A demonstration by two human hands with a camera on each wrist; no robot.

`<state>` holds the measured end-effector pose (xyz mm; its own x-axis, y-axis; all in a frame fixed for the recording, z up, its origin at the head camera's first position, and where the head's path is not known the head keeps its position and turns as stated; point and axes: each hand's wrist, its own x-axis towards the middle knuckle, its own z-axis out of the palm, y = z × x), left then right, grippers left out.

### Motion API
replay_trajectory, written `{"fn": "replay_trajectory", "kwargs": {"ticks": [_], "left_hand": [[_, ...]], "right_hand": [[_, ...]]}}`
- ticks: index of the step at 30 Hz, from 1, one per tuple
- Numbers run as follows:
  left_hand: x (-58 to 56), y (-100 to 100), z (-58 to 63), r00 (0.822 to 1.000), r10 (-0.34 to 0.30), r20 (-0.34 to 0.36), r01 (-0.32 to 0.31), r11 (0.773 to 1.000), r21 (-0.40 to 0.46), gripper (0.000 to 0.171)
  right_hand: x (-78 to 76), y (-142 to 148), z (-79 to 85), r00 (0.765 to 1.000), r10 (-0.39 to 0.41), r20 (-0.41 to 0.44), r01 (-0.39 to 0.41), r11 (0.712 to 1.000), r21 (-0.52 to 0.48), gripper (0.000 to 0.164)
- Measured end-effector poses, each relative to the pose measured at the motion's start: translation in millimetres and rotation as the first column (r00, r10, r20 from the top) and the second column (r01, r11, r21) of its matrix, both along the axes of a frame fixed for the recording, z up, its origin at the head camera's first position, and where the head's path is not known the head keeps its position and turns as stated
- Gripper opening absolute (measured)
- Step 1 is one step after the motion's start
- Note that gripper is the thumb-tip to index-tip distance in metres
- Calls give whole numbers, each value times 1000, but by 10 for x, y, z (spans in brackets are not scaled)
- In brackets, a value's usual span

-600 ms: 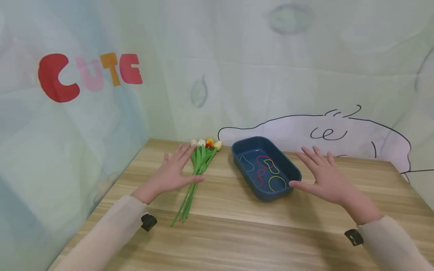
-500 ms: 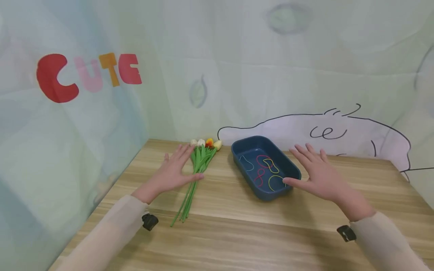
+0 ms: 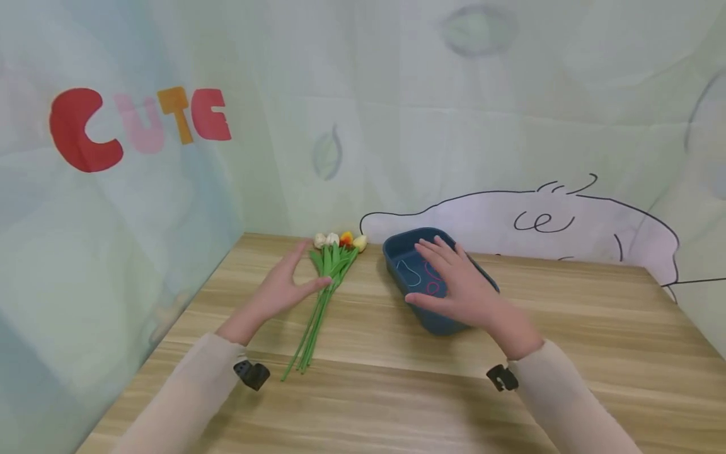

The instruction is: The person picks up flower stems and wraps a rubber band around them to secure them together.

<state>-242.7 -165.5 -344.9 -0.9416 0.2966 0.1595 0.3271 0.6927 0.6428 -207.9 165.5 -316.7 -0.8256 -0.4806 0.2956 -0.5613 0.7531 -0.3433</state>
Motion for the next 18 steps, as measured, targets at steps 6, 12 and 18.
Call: {"fn": "replay_trajectory", "kwargs": {"ticks": [6,12,18], "left_hand": [[-35,-6,-78,999,40,30,-42,997,68,95],[-86,-7,-164,995,61,80,-68,994,88,95],[-138,-22,-254,984,66,168,-82,993,89,96]], "right_hand": [[-65,-287,-105,999,50,-17,-50,998,-44,84],[-128,-507,-219,997,83,9,-82,993,-91,84],[-161,-737,-330,991,111,72,-100,985,-142,83]]}}
